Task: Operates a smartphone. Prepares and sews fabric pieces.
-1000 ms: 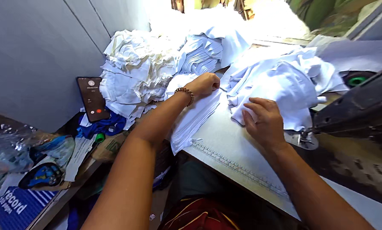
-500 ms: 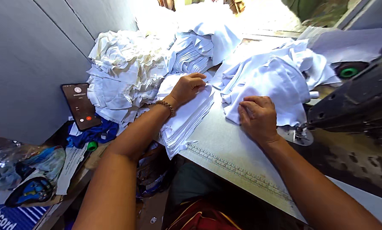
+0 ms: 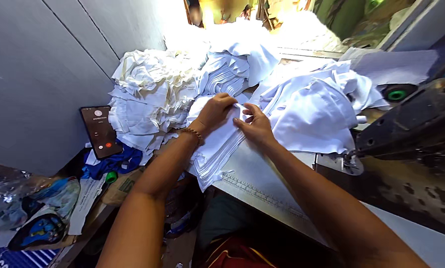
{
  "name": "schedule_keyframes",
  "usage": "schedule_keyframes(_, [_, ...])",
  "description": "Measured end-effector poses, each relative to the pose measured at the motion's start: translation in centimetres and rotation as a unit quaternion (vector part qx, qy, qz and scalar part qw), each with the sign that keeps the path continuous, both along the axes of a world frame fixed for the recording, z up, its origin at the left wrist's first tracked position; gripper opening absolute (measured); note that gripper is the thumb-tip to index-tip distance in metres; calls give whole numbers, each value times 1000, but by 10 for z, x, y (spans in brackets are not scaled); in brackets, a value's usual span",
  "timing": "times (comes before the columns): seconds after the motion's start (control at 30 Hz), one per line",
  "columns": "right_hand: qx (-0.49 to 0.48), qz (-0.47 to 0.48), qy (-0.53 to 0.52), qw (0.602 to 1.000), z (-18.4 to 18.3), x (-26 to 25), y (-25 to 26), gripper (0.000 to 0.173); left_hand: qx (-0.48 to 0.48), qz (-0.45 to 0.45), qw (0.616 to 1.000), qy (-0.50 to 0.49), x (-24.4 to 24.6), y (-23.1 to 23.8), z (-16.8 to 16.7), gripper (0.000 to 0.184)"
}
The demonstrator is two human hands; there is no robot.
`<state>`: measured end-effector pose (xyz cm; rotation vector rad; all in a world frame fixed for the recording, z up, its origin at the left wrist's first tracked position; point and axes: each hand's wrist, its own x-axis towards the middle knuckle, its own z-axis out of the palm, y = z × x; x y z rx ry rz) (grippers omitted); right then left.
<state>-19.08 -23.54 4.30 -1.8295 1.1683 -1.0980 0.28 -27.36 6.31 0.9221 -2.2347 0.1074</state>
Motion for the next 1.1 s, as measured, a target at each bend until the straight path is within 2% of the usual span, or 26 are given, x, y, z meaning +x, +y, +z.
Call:
schedule_keyframes(0.07, [-36,-10,21,999,10,8,18,72,-52,57,996,46,3,20,24,17])
schedule_keyframes(0.13, [-79,21,16,997,25,22,38,77,-124,119,981,90,7,44,46,18])
schedule_keyframes(0.2, [-79,58,6,995,37,41,55,77,-186,168,960,127,11,65,65,20])
schedule_keyframes(0.23, [-66,76,7,995,41,50,62,71,-207,190,950,137,14,75,75,21])
schedule_keyframes(0.33, [-54,89,30,994,54,63,77,22,-249,249,924,149,27,104,105,26])
schedule_keyframes(0.43, [-124,119,56,983,77,44,84,20,-282,266,902,192,42,138,131,32])
schedule_keyframes(0.5, [-219,173,51,959,88,22,94,21,-323,239,885,235,43,162,138,32])
schedule_keyframes(0.57, [-300,185,72,933,91,-3,119,20,-370,235,871,223,36,184,137,28])
schedule_keyframes(0.6, [-327,174,87,925,87,-16,136,21,-377,246,874,183,36,194,134,28])
schedule_keyframes(0.67, [-349,133,105,922,67,-50,169,22,-321,262,908,65,37,211,126,29])
schedule_keyframes(0.73, [-298,101,85,946,42,-87,207,24,-250,214,944,-25,22,213,117,27])
schedule_keyframes(0.8, [-216,99,19,971,18,-118,244,20,-237,84,967,-38,-18,193,109,22])
schedule_keyframes(0.87, [-141,95,-35,985,-7,-142,274,16,-221,-92,971,-12,-83,151,93,20])
schedule_keyframes(0.9, [-105,69,-44,991,-21,-151,286,17,-202,-145,968,-27,-119,132,78,19])
schedule_keyframes(0.93, [-78,21,-26,996,-35,-158,293,19,-176,-157,970,-66,-155,120,61,20])
schedule_keyframes(1.0, [-34,-95,69,993,-53,-171,300,30,-84,-119,976,-164,-205,118,23,29])
schedule_keyframes(1.07, [-26,-178,119,976,-50,-195,300,36,55,-116,969,-213,-229,136,-13,38])
schedule_keyframes(1.1, [-33,-211,126,969,-42,-208,297,36,133,-121,952,-246,-232,141,-27,48])
